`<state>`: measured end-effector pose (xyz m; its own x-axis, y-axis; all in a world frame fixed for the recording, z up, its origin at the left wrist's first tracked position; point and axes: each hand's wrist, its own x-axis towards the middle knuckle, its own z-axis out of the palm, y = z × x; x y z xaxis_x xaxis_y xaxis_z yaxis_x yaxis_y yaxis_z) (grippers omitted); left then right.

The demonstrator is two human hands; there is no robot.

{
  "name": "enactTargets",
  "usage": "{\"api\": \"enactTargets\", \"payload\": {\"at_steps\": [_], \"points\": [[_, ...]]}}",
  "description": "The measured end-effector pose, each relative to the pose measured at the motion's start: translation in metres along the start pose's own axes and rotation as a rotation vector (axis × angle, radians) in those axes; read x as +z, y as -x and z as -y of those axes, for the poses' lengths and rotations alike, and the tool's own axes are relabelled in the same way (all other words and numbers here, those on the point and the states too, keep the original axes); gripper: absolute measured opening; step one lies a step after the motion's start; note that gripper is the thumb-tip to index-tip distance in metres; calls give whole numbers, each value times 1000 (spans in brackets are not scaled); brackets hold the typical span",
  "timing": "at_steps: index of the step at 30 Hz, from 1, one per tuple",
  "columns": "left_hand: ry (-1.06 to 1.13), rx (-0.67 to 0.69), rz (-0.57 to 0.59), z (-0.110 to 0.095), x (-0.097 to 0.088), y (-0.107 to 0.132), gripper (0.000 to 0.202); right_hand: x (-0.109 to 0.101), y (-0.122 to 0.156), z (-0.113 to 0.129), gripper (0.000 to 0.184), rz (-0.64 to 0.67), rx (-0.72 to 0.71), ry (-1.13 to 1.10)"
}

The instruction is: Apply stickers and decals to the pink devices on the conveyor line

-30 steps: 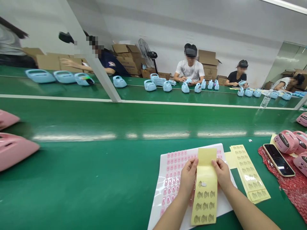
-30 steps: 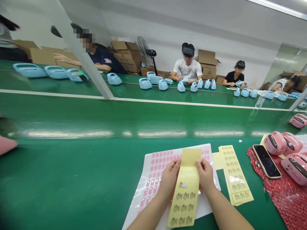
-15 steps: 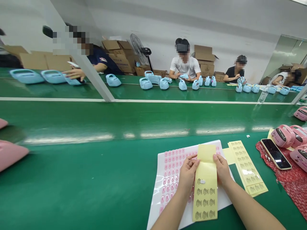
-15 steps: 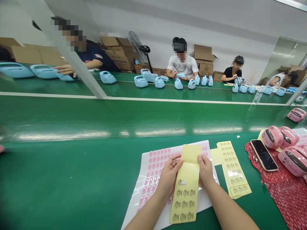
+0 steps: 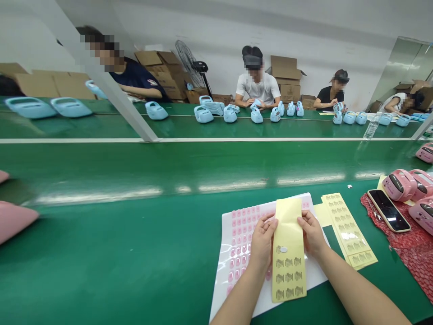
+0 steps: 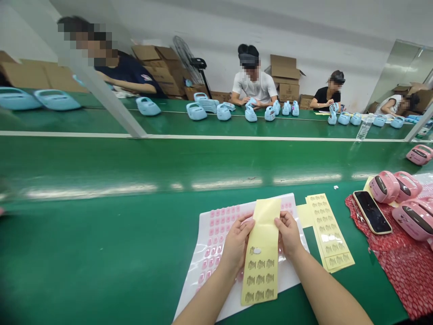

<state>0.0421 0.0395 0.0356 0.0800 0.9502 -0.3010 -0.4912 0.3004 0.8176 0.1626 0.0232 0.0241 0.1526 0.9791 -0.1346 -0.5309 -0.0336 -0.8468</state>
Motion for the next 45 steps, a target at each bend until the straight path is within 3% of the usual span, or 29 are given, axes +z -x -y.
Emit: {"api": "enactTargets", "payload": {"at_steps": [3,8,13,19,23,31,33,38,41,45], "points": [[4,-2,13,-1,0,1,45,0,1,0,27,14,16,-42],[-20,31,-23,-2,-1,1,45,0,1,-1,31,86,171,-17],[-60,46,-6,1,0,1,46,0,2,1,33,98,189,-17],[83,-84,131,2,2,1,57,0,3,6,31,86,201,0],[103,-227,254,1,2,2,51,-2,2,5,33,102,209,91],[57,-258,259,1,2,2,41,0,4,9,34,135,239,142],[65,-267,267,0,2,3,40,0,4,6,33,99,172,221],[81,-205,152,0,2,1,37,-4,1,-1,26,-143,-208,503],[82,-160,111,0,3,0,39,-6,2,1,12,-132,-344,711],[94,-122,103,1,4,0,38,-6,6,4,14,-54,-454,859]]}}
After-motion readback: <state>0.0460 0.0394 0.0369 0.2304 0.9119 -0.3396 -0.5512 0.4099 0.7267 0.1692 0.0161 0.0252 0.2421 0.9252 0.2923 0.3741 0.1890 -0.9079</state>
